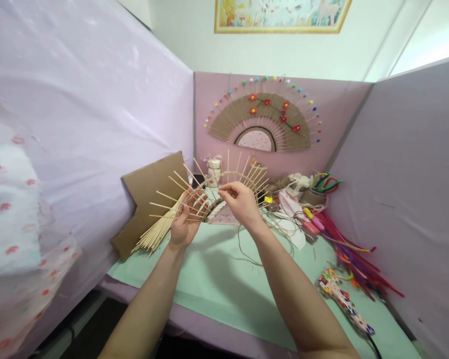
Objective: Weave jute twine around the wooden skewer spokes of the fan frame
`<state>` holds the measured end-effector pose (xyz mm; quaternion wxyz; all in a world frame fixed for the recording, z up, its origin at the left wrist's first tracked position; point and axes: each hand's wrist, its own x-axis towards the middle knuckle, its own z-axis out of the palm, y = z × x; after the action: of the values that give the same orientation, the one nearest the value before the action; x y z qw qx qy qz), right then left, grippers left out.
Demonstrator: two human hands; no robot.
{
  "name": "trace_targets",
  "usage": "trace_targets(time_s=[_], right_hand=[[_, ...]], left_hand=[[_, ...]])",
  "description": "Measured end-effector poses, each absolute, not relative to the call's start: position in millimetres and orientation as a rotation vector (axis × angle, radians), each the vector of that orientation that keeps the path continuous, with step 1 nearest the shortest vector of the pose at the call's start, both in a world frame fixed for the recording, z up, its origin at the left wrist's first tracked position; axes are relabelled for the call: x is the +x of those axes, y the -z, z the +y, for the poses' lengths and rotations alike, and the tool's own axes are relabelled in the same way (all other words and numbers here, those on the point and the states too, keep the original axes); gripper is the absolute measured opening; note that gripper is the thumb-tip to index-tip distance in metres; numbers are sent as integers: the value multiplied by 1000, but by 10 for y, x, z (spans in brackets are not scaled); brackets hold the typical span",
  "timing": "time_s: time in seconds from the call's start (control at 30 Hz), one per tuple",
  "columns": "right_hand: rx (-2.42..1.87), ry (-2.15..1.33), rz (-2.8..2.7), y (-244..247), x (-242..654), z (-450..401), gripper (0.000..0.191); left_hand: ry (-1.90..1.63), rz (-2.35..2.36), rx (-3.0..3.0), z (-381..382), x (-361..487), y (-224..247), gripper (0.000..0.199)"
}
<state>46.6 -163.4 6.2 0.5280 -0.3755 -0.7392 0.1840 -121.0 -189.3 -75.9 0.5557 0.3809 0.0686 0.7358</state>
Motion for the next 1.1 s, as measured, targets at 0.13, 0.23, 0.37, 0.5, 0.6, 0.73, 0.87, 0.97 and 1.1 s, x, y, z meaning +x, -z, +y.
trace_targets(time_s=[0.13, 0.23, 0.37, 0.5, 0.6, 0.73, 0.87, 0.97, 1.1], right_hand=[[-908, -361, -1754, -169, 471, -1717, 20], [-905, -382, -1691, -268, 444, -1767, 20], [-901, -385, -1665, -385, 406, -1767, 18], [-803, -292, -1725, -536, 353, -1749, 16], [-712, -262, -1778, -678, 273, -1758, 21], [-639, -73, -1912, -839, 127, -1777, 24], [-614, 240, -2059, -968, 4, -1767, 25], [-606, 394, -2172, -1081, -37, -1734, 23], [-665, 500, -2268, -1212, -30, -1688, 23]], left_hand=[[-1738, 153, 929, -1919, -1198, 742, 32], [-1740, 154, 943, -1934, -1193, 734, 32], [-1745, 173, 946, -1937, -1193, 737, 32], [-1735, 176, 945, -1931, -1192, 749, 33], [-1725, 169, 959, -1934, -1188, 747, 34], [-1718, 156, 978, -1949, -1173, 729, 33], [-1722, 159, 968, -1967, -1152, 706, 33], [-1719, 172, 972, -1979, -1142, 694, 33], [-1719, 180, 982, -1988, -1141, 690, 33]])
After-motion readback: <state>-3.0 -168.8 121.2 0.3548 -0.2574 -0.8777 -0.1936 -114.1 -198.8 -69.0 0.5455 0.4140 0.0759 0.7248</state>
